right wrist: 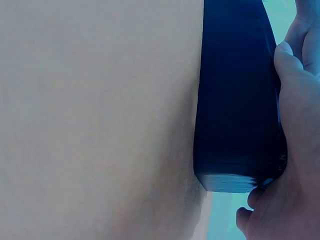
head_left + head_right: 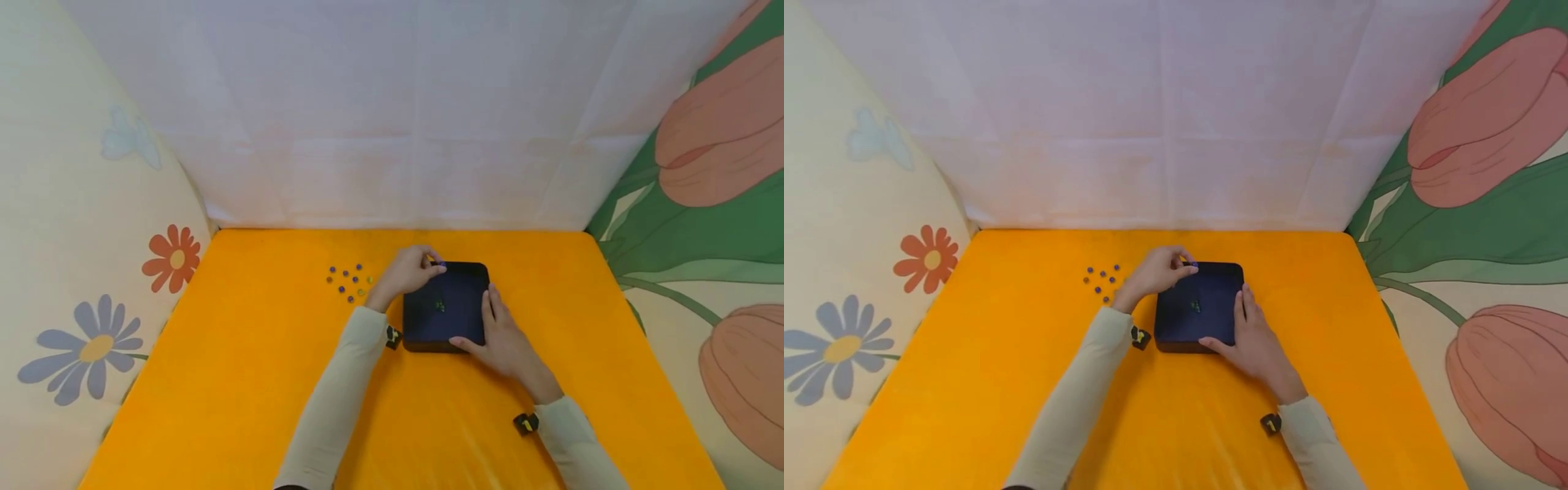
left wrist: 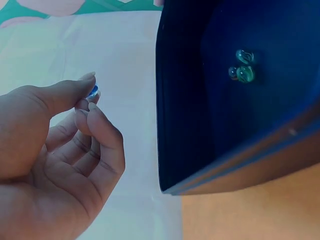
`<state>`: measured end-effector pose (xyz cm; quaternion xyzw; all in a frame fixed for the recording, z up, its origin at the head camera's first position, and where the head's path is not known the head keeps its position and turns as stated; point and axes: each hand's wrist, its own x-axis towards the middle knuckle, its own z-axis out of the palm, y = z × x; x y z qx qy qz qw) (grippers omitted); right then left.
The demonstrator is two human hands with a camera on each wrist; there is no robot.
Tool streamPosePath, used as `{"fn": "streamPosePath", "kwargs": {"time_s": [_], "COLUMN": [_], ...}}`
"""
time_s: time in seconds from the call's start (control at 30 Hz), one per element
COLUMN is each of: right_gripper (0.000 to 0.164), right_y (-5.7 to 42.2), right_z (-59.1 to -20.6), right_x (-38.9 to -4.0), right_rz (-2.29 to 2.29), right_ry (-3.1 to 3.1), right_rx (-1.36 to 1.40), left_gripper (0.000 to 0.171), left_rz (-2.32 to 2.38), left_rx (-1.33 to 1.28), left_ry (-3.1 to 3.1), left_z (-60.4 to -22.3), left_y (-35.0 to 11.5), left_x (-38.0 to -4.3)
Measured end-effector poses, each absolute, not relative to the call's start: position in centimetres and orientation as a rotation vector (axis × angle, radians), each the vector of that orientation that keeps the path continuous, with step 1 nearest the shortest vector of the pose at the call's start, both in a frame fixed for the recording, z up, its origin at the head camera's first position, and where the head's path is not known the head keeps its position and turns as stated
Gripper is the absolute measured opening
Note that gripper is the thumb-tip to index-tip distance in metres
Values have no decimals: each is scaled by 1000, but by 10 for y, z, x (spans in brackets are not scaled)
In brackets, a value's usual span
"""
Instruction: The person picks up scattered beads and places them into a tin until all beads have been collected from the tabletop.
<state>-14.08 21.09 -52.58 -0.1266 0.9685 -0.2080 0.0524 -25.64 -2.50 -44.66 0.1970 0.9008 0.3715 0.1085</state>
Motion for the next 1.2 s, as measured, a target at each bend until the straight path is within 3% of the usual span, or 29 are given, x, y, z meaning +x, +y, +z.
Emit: {"fn": "streamPosePath", "kwargs": {"time_s": [1.2], "right_gripper": [126], "right_y": [210], "right_z": [-527], "right_x": [-141], "right_rz": [-640], "right_ry": [2952], "right_rx": [-372], "left_gripper": [27], "left_rz": [1101], "left_rx": [604], "left_ry": [2603], "left_z": [-467], "left_y": [8], "left_x": [-276]}}
